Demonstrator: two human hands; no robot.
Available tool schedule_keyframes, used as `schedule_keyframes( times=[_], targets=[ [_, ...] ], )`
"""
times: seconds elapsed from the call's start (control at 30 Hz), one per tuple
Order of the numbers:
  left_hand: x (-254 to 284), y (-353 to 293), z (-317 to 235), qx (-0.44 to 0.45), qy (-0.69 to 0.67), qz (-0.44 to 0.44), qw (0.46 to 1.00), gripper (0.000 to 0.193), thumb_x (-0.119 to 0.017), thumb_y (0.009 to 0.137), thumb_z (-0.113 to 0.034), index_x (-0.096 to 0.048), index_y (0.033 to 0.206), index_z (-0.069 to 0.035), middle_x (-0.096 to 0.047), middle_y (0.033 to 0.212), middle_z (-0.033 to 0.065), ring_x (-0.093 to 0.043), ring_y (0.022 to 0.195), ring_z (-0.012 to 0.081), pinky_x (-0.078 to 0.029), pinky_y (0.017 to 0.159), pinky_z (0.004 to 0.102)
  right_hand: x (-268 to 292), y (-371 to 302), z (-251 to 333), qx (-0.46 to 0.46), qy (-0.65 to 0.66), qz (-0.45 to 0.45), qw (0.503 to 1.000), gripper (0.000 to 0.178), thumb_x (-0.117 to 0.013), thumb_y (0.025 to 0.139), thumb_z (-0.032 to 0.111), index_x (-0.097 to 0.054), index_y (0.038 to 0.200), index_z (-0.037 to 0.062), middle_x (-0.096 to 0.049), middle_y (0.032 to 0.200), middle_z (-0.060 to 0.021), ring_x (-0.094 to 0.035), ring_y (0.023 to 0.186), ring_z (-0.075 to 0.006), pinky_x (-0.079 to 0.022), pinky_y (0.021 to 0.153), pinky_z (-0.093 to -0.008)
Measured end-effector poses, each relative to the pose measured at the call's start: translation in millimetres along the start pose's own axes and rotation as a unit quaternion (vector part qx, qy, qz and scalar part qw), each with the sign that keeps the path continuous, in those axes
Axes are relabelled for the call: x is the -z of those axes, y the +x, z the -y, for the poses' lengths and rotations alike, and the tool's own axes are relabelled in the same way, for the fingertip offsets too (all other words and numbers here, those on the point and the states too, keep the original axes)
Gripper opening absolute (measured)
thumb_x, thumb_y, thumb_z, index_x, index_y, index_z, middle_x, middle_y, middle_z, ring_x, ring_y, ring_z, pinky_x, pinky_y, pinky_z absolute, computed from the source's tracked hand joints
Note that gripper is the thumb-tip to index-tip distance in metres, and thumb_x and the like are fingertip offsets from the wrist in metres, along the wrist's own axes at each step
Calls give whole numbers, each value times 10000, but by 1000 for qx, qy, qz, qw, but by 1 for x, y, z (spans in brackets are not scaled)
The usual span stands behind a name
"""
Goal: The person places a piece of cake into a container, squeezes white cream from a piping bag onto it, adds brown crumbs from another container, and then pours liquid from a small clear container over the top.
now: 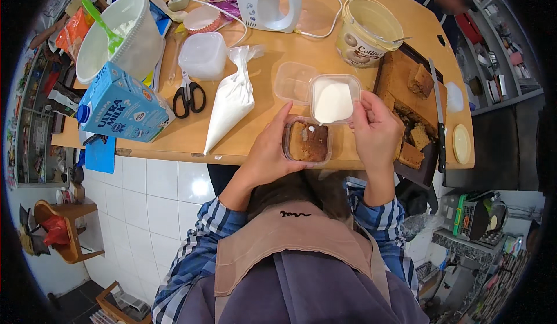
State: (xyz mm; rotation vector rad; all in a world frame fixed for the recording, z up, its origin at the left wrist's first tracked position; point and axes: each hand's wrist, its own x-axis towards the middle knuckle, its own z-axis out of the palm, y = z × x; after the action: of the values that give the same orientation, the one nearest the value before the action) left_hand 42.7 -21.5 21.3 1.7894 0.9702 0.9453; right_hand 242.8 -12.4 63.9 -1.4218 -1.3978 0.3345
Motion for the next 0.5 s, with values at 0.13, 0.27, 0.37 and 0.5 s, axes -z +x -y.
schedule_keyframes(
  times=[0.13,0.27,0.37,0.5],
  targets=[
    [0,1,-1,-23,18,-14,999,1136,-877,524,-166,-191,1411,15,-536,1207,176,-529,1117,315,-413,958,362,6,1,5,-7,-5,-4,1000,184,-616,790,14,-636,970,-18,-665,802,-159,-661,652,-220,-509,589,-304],
    [1,1,-5,0,8,-9,1000,1136,-877,525,-163,-190,1412,15,-531,1212,177,-529,1116,315,-415,957,361,10,-1,3,-20,-8,-7,1000,187,-612,795,9,-634,978,-22,-667,814,-157,-663,680,-207,-509,611,-293],
    [1,0,-5,1,12,-7,1000,1136,-876,526,-157,-188,1413,17,-529,1218,171,-530,1116,311,-417,954,358,13,-3,5,-24,-16,-2,1000,188,-610,800,11,-632,984,-24,-668,820,-156,-662,696,-193,-508,623,-291],
    [1,0,-2,-23,17,-10,1000,1131,-876,531,-157,-190,1413,18,-530,1218,161,-532,1113,303,-420,950,353,17,-9,2,-27,15,-5,1000,186,-609,805,14,-629,984,-33,-671,823,-151,-662,708,-183,-511,634,-290]
  ],
)
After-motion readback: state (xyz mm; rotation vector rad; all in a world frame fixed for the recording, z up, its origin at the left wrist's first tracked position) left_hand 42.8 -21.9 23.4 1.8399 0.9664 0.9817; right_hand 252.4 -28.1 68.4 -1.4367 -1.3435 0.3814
